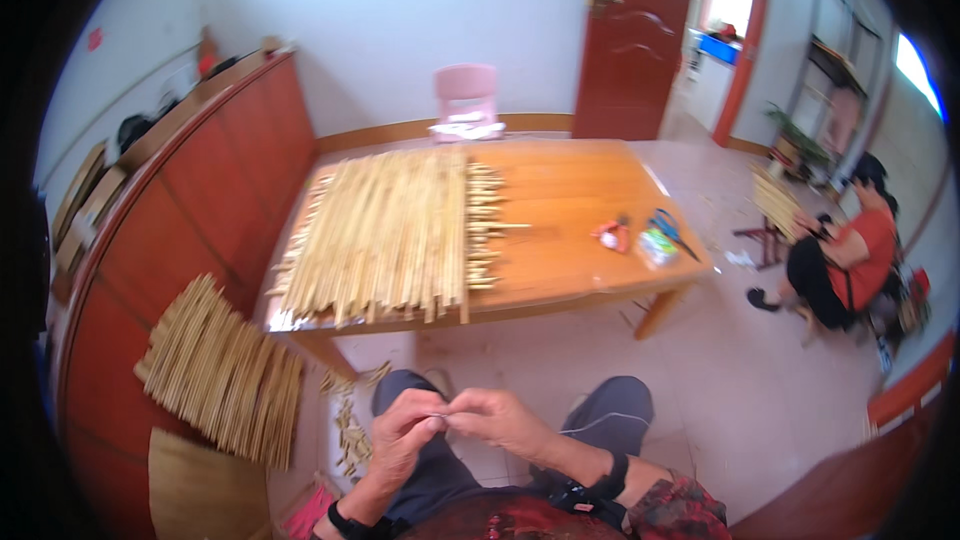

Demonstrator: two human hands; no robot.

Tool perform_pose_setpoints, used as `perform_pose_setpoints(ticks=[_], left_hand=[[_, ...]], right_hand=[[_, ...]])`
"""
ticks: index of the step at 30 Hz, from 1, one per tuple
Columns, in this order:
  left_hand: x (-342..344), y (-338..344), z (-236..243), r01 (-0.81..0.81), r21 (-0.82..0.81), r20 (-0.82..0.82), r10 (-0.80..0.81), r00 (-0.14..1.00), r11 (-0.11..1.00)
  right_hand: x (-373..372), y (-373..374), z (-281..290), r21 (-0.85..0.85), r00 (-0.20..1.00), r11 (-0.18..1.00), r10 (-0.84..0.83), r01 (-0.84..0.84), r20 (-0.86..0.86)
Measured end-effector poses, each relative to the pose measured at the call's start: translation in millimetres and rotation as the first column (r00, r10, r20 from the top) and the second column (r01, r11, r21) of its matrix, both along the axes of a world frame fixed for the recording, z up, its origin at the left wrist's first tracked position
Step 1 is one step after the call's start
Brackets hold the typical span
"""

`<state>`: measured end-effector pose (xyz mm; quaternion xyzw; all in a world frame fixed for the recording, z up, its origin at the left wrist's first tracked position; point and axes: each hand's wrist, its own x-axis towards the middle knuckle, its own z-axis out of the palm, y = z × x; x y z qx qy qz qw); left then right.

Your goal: The person threads a white string through several wooden or straw slats on a table, occasionally using scissors to cut the string and moving finished mats to the side.

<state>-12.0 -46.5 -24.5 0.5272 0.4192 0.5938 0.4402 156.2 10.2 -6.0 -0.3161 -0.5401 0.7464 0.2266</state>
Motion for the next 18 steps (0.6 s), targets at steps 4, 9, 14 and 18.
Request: perform_pose_setpoints(ticks=[4,9,14,18], left_hand=[[5.5,9.0,-1.9,0.042,0.051,0.001,-0.042,0.999,0.998],[-4.1,15.7,13.8,-0.196,0.031,0.303,0.177,0.936,0.980],[-49.3,6.8,29.3,-0.218,-0.019,0.587,0.187,0.787,0.976],[-101.6,-6.2,30.8,-0.411,-0.043,0.683,0.327,0.653,0.911]], right_hand=[[5.0,-3.2,2.6,0.101,0.996,0.994,0.041,-0.033,-0.078],[10.2,8.5,-15.2,0.283,1.000,0.959,-0.007,0.002,0.017],[36.2,22.2,-20.9,0.299,0.991,0.954,-0.049,0.008,0.127],[79.6,30.0,-23.2,0.406,0.938,0.911,-0.206,0.080,0.278]])
